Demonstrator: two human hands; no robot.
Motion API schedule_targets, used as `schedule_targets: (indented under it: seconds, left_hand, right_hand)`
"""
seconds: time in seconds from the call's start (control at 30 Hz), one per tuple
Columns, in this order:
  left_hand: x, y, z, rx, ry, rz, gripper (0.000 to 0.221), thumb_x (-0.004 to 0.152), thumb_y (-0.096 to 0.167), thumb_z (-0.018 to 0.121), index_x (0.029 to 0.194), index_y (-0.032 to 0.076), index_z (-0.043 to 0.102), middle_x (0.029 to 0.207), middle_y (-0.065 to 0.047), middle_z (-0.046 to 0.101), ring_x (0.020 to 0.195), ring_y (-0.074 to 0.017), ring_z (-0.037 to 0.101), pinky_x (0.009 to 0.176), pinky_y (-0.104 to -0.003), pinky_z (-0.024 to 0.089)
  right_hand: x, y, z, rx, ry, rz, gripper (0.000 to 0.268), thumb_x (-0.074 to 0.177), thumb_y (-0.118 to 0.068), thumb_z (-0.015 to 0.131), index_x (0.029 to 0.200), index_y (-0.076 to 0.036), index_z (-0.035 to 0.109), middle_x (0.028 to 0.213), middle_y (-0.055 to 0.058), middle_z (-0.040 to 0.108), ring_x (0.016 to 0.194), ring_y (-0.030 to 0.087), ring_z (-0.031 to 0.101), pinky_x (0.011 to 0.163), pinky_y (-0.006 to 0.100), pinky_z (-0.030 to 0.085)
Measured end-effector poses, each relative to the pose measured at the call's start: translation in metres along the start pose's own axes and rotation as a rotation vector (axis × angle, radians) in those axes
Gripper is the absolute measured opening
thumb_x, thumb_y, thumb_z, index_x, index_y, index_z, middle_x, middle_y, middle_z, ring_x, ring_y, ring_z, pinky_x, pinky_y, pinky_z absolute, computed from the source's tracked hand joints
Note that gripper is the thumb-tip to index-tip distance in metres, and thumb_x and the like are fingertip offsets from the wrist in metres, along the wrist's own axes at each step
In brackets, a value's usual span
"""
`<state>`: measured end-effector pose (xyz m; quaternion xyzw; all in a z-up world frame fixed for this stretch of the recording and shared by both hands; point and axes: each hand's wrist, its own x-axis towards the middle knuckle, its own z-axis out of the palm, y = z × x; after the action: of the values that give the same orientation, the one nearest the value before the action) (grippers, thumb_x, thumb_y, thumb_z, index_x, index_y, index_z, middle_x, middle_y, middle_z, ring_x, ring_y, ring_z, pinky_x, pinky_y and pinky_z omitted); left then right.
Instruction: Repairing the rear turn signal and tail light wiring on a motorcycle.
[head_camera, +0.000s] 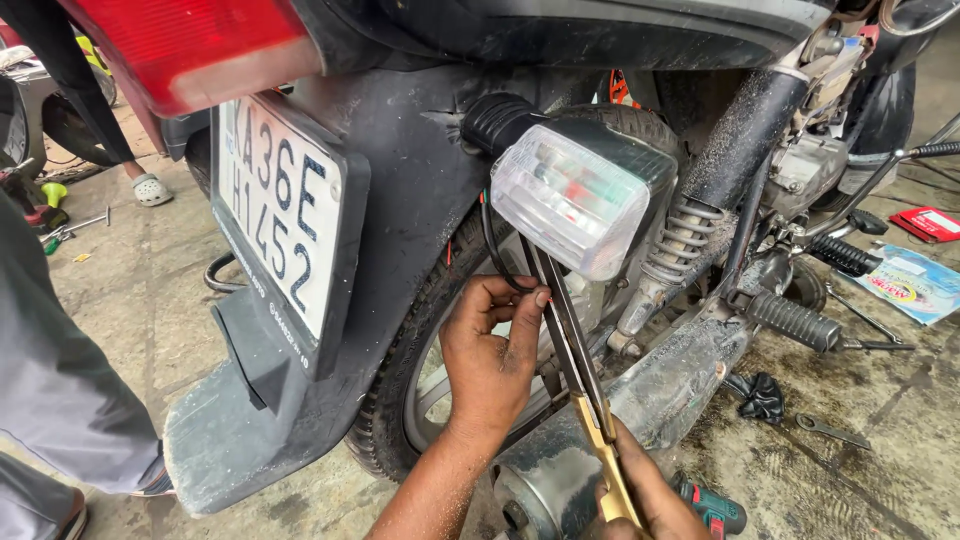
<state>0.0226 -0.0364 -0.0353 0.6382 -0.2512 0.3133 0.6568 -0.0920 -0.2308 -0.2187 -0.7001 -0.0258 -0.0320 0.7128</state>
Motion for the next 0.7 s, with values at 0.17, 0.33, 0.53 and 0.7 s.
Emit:
schedule_targets:
  seconds: [0.17, 0.33, 0.53, 0.7]
  left_hand:
    - [-0.002, 0.005, -0.006, -0.075, -0.039, -0.128, 0.012, 0.094, 0.005, 0.074, 0.103, 0.002, 0.066, 0.095, -0.005, 0.076, 0.086, -0.0099, 0.074, 0.077, -0.024, 0.06]
    - [-0.004, 0.004, -0.014, -0.324, -0.134, -0.259, 0.015, 0.094, 0.002, 0.073, 0.108, 0.001, 0.065, 0.097, -0.007, 0.073, 0.088, -0.0095, 0.069, 0.078, -0.023, 0.058]
    - [-0.012, 0.006, 0.002, -0.477, -0.068, -0.309, 0.015, 0.095, -0.001, 0.071, 0.106, 0.0, 0.061, 0.097, -0.009, 0.072, 0.089, -0.0111, 0.07, 0.08, -0.025, 0.06]
    - [-0.006, -0.002, 0.009, -0.564, -0.055, -0.277, 0.015, 0.096, -0.002, 0.068, 0.105, 0.001, 0.056, 0.098, -0.01, 0.071, 0.09, -0.0123, 0.071, 0.083, -0.027, 0.06]
  right_hand:
    - [0.015, 0.002, -0.01, -0.195, -0.053, -0.018, 0.1, 0.079, -0.011, 0.081, 0.163, -0.013, 0.027, 0.105, 0.017, 0.066, 0.097, 0.024, 0.068, 0.094, 0.035, 0.049]
    - [0.05, 0.048, -0.047, -0.047, 0.022, 0.14, 0.082, 0.094, -0.045, 0.052, 0.165, -0.009, 0.028, 0.148, 0.013, 0.05, 0.138, 0.026, 0.045, 0.115, 0.04, 0.031]
    - [0.004, -0.085, 0.016, -0.654, 0.112, 0.073, 0.116, 0.073, -0.075, 0.061, 0.165, -0.019, 0.018, 0.16, 0.016, 0.042, 0.14, 0.032, 0.047, 0.112, 0.045, 0.039]
    - [0.004, -0.12, 0.029, -0.924, 0.223, 0.029, 0.128, 0.063, -0.076, 0.072, 0.166, -0.024, 0.016, 0.155, 0.015, 0.047, 0.131, 0.033, 0.057, 0.106, 0.044, 0.049]
